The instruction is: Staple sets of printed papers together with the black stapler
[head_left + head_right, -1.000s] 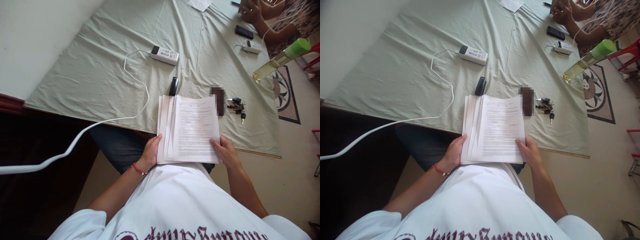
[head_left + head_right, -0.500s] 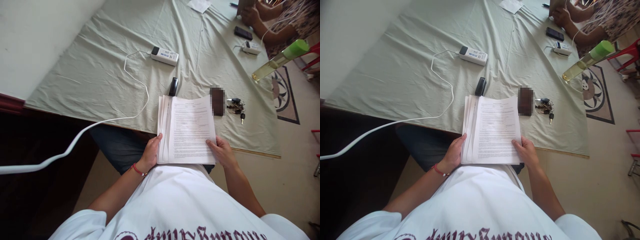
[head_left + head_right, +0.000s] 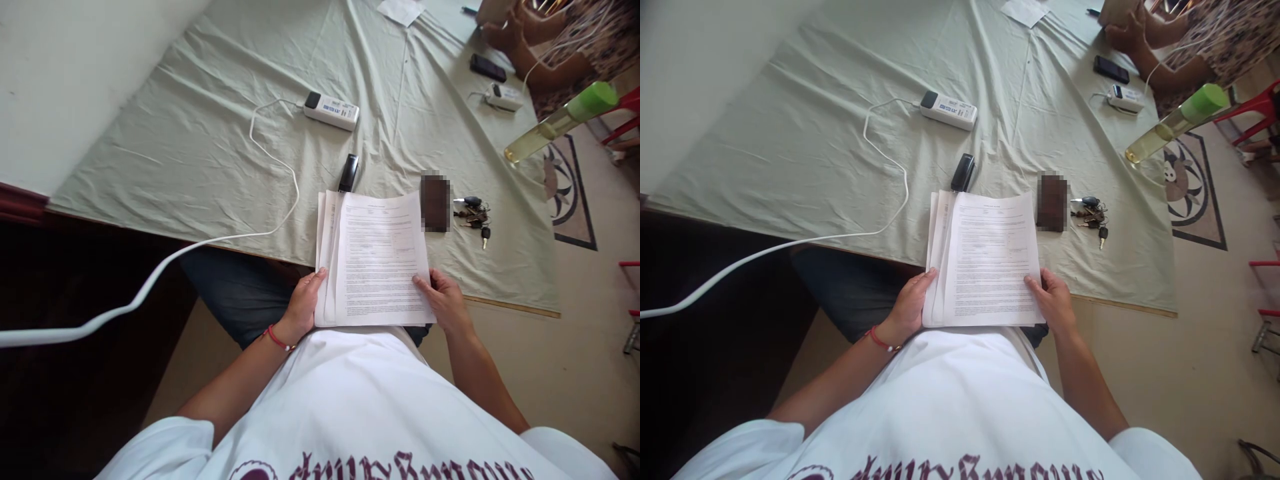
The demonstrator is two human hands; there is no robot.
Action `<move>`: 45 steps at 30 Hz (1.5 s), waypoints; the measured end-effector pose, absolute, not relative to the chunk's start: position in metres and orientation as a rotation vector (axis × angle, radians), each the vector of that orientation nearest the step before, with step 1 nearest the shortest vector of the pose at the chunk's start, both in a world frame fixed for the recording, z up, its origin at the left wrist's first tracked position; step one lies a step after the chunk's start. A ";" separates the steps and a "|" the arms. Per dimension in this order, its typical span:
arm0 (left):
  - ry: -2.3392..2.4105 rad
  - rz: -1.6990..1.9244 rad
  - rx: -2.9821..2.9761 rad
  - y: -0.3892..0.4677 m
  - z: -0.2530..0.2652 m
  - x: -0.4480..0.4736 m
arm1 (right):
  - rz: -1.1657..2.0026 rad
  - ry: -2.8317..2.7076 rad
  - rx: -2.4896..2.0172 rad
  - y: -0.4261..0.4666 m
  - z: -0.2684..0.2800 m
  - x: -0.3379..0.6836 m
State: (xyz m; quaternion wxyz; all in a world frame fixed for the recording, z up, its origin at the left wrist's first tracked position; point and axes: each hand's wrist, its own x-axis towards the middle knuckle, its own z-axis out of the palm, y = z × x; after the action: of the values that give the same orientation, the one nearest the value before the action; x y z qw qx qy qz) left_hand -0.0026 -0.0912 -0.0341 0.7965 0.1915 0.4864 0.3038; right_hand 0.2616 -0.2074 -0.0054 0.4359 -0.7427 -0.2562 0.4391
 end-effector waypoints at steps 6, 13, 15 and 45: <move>1.057 0.664 0.433 -0.091 -0.033 -0.002 | 1.193 -0.559 -1.772 -0.208 -0.001 0.264; 0.999 0.645 0.446 -0.094 -0.032 0.000 | 1.251 -0.566 -1.732 -0.207 -0.002 0.261; 0.997 0.650 0.451 -0.094 -0.033 0.001 | 1.234 -0.555 -1.742 -0.206 -0.002 0.261; 0.933 0.582 0.487 -0.097 -0.027 0.002 | 0.501 -1.144 -2.290 -0.198 -0.007 0.244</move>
State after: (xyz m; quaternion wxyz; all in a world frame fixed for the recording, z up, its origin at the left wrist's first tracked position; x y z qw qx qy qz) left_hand 0.0018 -0.0970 -0.0272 0.8246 0.2290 0.4387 0.2740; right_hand 0.2438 -0.1981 -0.0072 0.2635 -0.8469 -0.4232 0.1852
